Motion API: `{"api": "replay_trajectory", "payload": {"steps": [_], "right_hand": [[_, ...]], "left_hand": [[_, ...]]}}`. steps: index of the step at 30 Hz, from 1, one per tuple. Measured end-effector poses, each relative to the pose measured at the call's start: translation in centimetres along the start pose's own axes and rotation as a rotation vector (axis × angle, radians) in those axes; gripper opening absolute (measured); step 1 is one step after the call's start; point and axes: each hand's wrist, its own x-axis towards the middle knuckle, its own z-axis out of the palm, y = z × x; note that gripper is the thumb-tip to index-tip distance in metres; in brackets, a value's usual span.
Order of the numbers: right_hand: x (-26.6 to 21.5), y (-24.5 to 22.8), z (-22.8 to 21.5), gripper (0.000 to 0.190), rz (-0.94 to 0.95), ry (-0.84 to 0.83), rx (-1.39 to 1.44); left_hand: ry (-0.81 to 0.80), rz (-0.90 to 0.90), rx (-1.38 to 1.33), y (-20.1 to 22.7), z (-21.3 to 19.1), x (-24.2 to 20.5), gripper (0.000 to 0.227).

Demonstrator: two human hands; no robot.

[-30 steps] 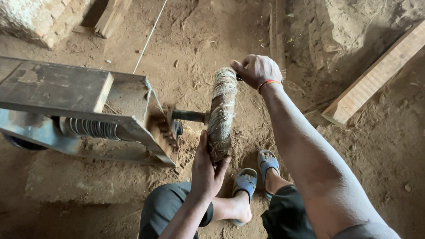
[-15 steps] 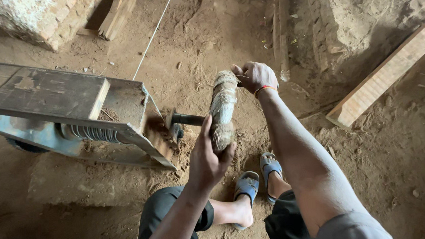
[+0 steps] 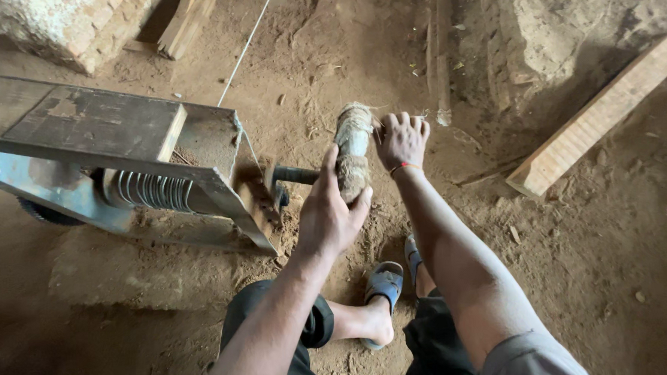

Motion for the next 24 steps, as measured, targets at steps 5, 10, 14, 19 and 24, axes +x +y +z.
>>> {"api": "replay_trajectory", "payload": {"steps": [5,10,14,19,24], "right_hand": [[-1.4,0.6,0.9,0.042,-0.096,0.005,-0.018],[-1.9,1.7,2.1,0.06,-0.109,-0.116,-0.017],[-2.4,1.8,2.7,0.073,-0.091,-0.161,-0.063],[-3.3,1.5,2.7,0.063,-0.057,-0.189,0.032],[-3.8,1.0,2.2,0.061,-0.015,-0.253,0.058]], "left_hand": [[-0.163,-0.203,0.009,0.7,-0.3,2.6,0.093],[-0.225,-0.249,0.006,0.6,-0.3,4.4,0.094],[-0.25,-0.264,0.056,-0.1,0.2,5.3,0.093],[-0.322,-0.402,0.064,0.0,0.4,7.2,0.089],[-0.373,-0.478,0.093,0.5,0.4,8.9,0.08]]}}
